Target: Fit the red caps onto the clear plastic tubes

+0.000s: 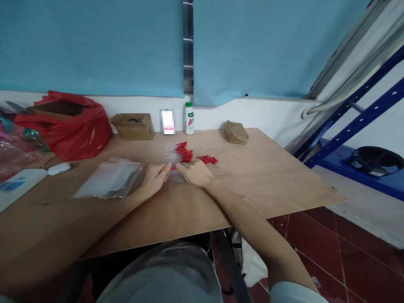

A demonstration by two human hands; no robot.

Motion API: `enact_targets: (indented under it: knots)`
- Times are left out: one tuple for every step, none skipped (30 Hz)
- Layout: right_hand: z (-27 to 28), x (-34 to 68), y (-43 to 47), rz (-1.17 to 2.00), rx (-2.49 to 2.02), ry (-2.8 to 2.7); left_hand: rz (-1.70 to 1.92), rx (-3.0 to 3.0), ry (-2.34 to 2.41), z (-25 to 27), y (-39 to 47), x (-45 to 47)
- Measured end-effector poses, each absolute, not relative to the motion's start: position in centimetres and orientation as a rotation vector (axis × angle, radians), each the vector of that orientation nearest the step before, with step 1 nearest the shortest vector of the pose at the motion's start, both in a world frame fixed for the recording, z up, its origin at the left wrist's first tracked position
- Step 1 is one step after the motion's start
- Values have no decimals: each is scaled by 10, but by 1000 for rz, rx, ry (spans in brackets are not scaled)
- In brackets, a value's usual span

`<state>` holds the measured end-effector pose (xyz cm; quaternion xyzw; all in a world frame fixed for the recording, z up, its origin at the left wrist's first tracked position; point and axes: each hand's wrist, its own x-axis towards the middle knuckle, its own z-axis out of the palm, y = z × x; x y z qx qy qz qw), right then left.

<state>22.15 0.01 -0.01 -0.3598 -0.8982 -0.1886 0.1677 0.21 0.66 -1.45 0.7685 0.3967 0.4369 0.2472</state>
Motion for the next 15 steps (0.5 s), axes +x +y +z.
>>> enact_targets:
  knots:
    - [0, 223, 1, -533, -1026, -2547, 1203, 2074, 1086, -13, 5, 3]
    - [0, 225, 1, -526, -1031, -2532, 1217, 2049, 1088, -12, 4, 4]
    - [0, 226, 1, -520, -1032, -2516, 1232, 2024, 1088, -11, 2, 5]
    - [0, 227, 2, -517, -1030, -2501, 1248, 2003, 1086, -10, 0, 6]
    - [0, 228, 2, -520, -1024, -2490, 1265, 1986, 1086, -9, -2, 7]
    - [0, 228, 2, -528, -1014, -2484, 1282, 1975, 1086, -8, -3, 8]
    - [0, 228, 2, -536, -1003, -2482, 1298, 1968, 1086, -7, -5, 8]
    - [0, 229, 2, -542, -995, -2483, 1314, 1960, 1087, -6, -7, 9]
    - [1, 229, 2, -545, -989, -2481, 1327, 1953, 1088, -5, -8, 9]
    - [2, 229, 2, -543, -983, -2478, 1339, 1946, 1090, -4, -9, 9]
    - [3, 229, 1, -539, -977, -2477, 1350, 1939, 1092, -4, -11, 10]
    - [4, 229, 0, -537, -973, -2475, 1360, 1929, 1092, -3, -12, 10]
    - [5, 229, 0, -539, -971, -2476, 1368, 1909, 1090, -3, -14, 11]
    - [6, 229, -1, -545, -971, -2477, 1376, 1878, 1087, -3, -15, 12]
    - [7, 228, -2, -554, -970, -2480, 1384, 1840, 1080, -3, -16, 13]
